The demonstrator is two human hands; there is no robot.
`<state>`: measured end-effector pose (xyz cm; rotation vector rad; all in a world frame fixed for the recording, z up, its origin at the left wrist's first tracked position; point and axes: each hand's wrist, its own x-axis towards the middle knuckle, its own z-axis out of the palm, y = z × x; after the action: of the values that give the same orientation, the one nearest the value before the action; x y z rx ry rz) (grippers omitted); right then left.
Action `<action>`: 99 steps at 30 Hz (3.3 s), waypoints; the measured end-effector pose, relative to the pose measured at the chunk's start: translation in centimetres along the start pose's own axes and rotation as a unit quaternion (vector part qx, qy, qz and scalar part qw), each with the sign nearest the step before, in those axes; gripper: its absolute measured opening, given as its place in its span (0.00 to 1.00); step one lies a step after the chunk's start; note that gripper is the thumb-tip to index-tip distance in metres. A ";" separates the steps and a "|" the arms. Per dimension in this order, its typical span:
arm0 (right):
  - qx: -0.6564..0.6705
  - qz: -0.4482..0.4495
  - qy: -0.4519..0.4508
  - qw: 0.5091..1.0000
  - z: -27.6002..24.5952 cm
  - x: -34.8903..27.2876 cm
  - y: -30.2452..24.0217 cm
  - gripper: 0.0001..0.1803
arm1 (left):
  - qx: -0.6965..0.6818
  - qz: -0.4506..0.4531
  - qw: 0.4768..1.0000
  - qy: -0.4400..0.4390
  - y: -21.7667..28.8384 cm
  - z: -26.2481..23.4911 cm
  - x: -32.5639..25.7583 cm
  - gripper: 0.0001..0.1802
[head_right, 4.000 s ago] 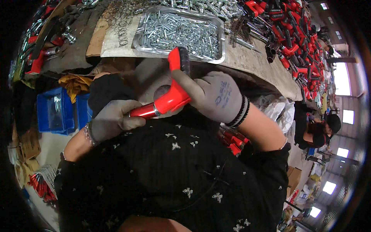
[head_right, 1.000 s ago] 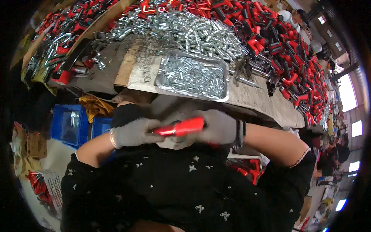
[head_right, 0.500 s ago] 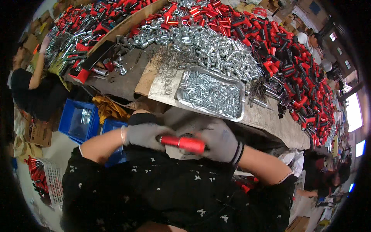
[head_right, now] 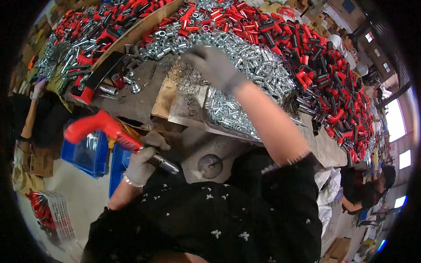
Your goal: The person assembles tools by inserting metal pins and springs into metal barrels, fitting sleeves, and attaching handles by hand.
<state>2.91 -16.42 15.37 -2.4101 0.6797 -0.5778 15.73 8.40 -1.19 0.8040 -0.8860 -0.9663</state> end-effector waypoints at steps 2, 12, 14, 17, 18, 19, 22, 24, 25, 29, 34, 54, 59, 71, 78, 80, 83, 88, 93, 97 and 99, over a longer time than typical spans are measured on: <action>-0.177 -0.026 0.051 0.983 1.1 7.1 5.0 0.19 | -0.113 -0.052 0.992 -0.030 1.2 0.7 -0.6 0.17; -0.430 -0.035 -0.141 0.891 7.2 18.5 15.0 0.22 | -0.272 -0.235 0.932 0.038 -5.8 -6.7 -5.7 0.20; -0.323 -0.022 -0.129 0.937 5.1 17.5 10.5 0.21 | -0.280 -0.227 0.929 0.081 -5.1 -7.0 -6.6 0.19; -0.237 -0.184 0.195 0.934 -3.8 11.4 15.7 0.16 | -0.271 -0.242 0.929 0.069 -5.0 -6.7 -5.6 0.18; -0.346 -0.124 0.209 0.906 -6.1 8.0 13.4 0.13 | -0.274 -0.238 0.928 0.086 -4.7 -6.7 -6.1 0.18; -0.081 0.090 0.233 0.965 -8.4 5.4 13.3 0.11 | -0.261 -0.239 0.933 0.067 -4.4 -6.0 -5.6 0.18; 0.045 0.223 0.243 0.943 -9.1 1.0 15.2 0.29 | -0.257 -0.246 0.933 0.054 -4.9 -5.3 -4.7 0.20; -0.218 0.293 0.082 0.927 -7.2 -0.2 14.0 0.30 | -0.265 -0.250 0.928 0.080 -5.1 -4.3 -4.3 0.19; -0.253 0.311 0.075 0.913 -6.1 -0.3 14.7 0.30 | -0.252 -0.244 0.932 0.085 -4.6 -2.9 -3.9 0.18; -0.261 0.266 0.137 0.918 -5.7 -2.6 15.8 0.23 | -0.141 -0.190 0.968 0.081 -3.5 1.4 -2.6 0.14; 0.127 0.176 0.175 0.960 -3.8 -14.4 5.6 0.16 | -0.304 -0.242 0.919 0.066 -5.5 1.5 -3.8 0.24; 0.359 0.257 0.096 0.892 7.6 -28.9 4.3 0.14 | -0.294 -0.294 0.909 0.026 -5.2 7.6 -4.5 0.23; 0.228 0.081 0.283 0.928 9.3 -27.9 4.1 0.16 | -0.308 -0.283 0.908 0.034 -6.1 7.2 -5.2 0.25; 0.233 0.142 0.005 0.962 8.4 -29.4 3.6 0.18 | -0.103 -0.267 0.955 -0.082 -4.2 6.3 -5.6 0.27; 0.092 0.138 -0.122 0.979 8.9 -30.8 5.9 0.13 | 0.032 -0.248 0.965 -0.083 -3.9 6.3 -5.8 0.29; 0.062 0.067 -0.069 0.993 9.5 -30.8 6.1 0.18 | -0.097 -0.305 0.947 -0.040 -4.4 6.2 -6.0 0.26; 0.088 0.039 0.165 0.982 9.9 -29.5 3.7 0.18 | 0.107 -0.177 0.977 -0.051 -5.4 6.5 -6.0 0.17; 0.223 0.272 0.068 0.934 8.8 -30.3 3.5 0.18 | -0.080 -0.289 0.954 0.008 -5.0 7.2 -5.8 0.15; 0.214 0.093 0.075 0.970 10.0 -31.5 5.3 0.14 | 0.185 -0.163 0.966 -0.071 -6.6 6.0 -6.6 0.15; 0.262 0.198 0.064 0.942 10.3 -31.3 4.0 0.14 | -0.092 -0.321 0.942 -0.024 -6.6 6.1 -6.5 0.24; 0.289 0.183 0.128 0.931 10.2 -31.1 3.5 0.16 | -0.156 -0.342 0.927 -0.003 -6.8 5.9 -6.8 0.25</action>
<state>-16.99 3.15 -2.05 -1.6287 0.8941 -0.8060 6.15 11.19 -6.45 0.8455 -0.4244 -1.6739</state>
